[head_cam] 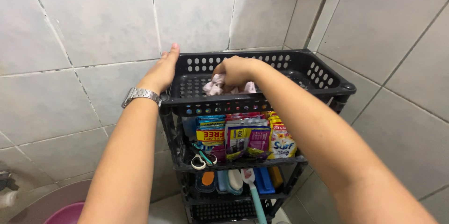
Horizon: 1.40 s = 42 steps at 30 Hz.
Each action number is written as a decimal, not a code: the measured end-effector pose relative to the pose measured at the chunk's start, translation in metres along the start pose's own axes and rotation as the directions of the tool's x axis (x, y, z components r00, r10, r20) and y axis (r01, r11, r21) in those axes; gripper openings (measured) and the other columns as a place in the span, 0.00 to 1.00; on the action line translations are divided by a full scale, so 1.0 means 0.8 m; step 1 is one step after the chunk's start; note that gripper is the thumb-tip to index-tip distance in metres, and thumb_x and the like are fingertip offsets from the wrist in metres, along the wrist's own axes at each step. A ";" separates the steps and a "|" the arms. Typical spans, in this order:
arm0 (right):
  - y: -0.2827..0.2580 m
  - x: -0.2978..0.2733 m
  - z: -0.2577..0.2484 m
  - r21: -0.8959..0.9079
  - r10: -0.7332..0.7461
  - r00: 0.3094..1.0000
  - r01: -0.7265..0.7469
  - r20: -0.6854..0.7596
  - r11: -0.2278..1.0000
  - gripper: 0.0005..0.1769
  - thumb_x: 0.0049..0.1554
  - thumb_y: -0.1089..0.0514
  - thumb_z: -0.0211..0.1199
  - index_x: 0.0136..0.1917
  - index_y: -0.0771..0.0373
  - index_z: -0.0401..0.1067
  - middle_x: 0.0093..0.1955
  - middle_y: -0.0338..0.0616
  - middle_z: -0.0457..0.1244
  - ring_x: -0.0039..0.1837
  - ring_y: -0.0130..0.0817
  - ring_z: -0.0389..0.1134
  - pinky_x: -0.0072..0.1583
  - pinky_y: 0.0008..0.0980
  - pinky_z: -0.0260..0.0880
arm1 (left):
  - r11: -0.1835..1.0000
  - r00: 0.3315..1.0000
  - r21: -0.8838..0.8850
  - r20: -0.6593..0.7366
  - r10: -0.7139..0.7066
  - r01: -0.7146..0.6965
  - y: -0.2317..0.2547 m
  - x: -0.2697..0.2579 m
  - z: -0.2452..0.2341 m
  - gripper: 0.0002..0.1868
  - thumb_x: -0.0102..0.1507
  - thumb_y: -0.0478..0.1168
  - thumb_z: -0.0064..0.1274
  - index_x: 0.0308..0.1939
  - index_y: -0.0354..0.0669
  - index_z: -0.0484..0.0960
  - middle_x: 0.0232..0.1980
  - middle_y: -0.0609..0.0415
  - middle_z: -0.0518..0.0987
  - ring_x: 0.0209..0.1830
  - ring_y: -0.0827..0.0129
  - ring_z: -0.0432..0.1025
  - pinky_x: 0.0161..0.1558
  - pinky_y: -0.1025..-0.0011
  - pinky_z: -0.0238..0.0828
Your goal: The person wipes the top shelf of a black plastic bathroom caddy with a cloth, then rearranges items on the lower shelves. They move small containers and a scrub brush from the bottom shelf to the top shelf, placing them among detergent packets.
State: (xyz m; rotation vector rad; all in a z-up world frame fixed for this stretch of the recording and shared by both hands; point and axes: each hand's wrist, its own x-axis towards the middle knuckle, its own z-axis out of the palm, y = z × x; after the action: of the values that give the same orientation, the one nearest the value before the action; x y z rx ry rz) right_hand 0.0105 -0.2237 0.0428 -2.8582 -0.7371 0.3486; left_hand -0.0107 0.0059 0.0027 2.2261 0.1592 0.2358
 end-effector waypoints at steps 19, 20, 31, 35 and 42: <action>0.067 -0.135 0.012 0.680 0.070 0.723 0.605 -0.687 0.414 0.31 0.55 0.70 0.62 0.72 0.63 0.67 0.61 0.43 0.68 0.59 0.30 0.71 0.59 0.30 0.74 | 0.720 0.986 -0.681 -0.165 0.032 -0.137 -0.099 0.017 -0.003 0.46 0.66 0.71 0.30 0.72 0.37 0.67 0.74 0.48 0.70 0.71 0.59 0.66 0.65 0.59 0.59; 0.067 -0.140 0.019 0.668 0.071 0.702 0.637 -0.709 0.385 0.31 0.55 0.71 0.62 0.72 0.63 0.66 0.61 0.43 0.67 0.60 0.30 0.70 0.60 0.30 0.74 | 0.703 0.988 -0.701 -0.152 0.019 -0.121 -0.109 0.012 0.001 0.46 0.66 0.71 0.29 0.72 0.37 0.67 0.74 0.48 0.70 0.71 0.58 0.66 0.65 0.58 0.59; 0.055 -0.179 0.060 0.363 0.205 0.332 0.921 -0.921 0.139 0.28 0.61 0.71 0.61 0.72 0.62 0.61 0.65 0.42 0.63 0.66 0.31 0.67 0.68 0.31 0.71 | 0.705 0.836 -0.486 -0.466 0.291 -0.516 -0.068 -0.083 0.021 0.31 0.71 0.57 0.42 0.68 0.37 0.73 0.71 0.44 0.74 0.72 0.61 0.67 0.71 0.66 0.59; 0.034 -0.194 0.087 0.242 0.246 0.149 0.877 -0.958 0.414 0.25 0.64 0.70 0.61 0.73 0.63 0.62 0.66 0.42 0.63 0.67 0.30 0.66 0.69 0.30 0.69 | 0.786 0.695 -0.108 -0.550 0.463 -0.608 -0.019 -0.117 0.010 0.24 0.70 0.54 0.47 0.63 0.42 0.79 0.65 0.45 0.79 0.68 0.55 0.70 0.68 0.63 0.63; -0.025 -0.189 0.150 -0.015 0.083 -0.177 0.494 -0.981 0.869 0.33 0.51 0.70 0.68 0.68 0.60 0.63 0.64 0.46 0.59 0.68 0.40 0.61 0.71 0.39 0.63 | 0.692 0.522 0.370 -0.464 0.716 -0.620 0.008 -0.158 0.026 0.15 0.64 0.49 0.56 0.50 0.48 0.87 0.60 0.54 0.82 0.71 0.50 0.65 0.71 0.42 0.48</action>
State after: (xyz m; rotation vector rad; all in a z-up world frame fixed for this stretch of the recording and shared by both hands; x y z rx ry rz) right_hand -0.1590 -0.2688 -0.0401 -1.5293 -0.5618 -1.5198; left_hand -0.1291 -0.0391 -0.0194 2.1959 -0.4071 1.3991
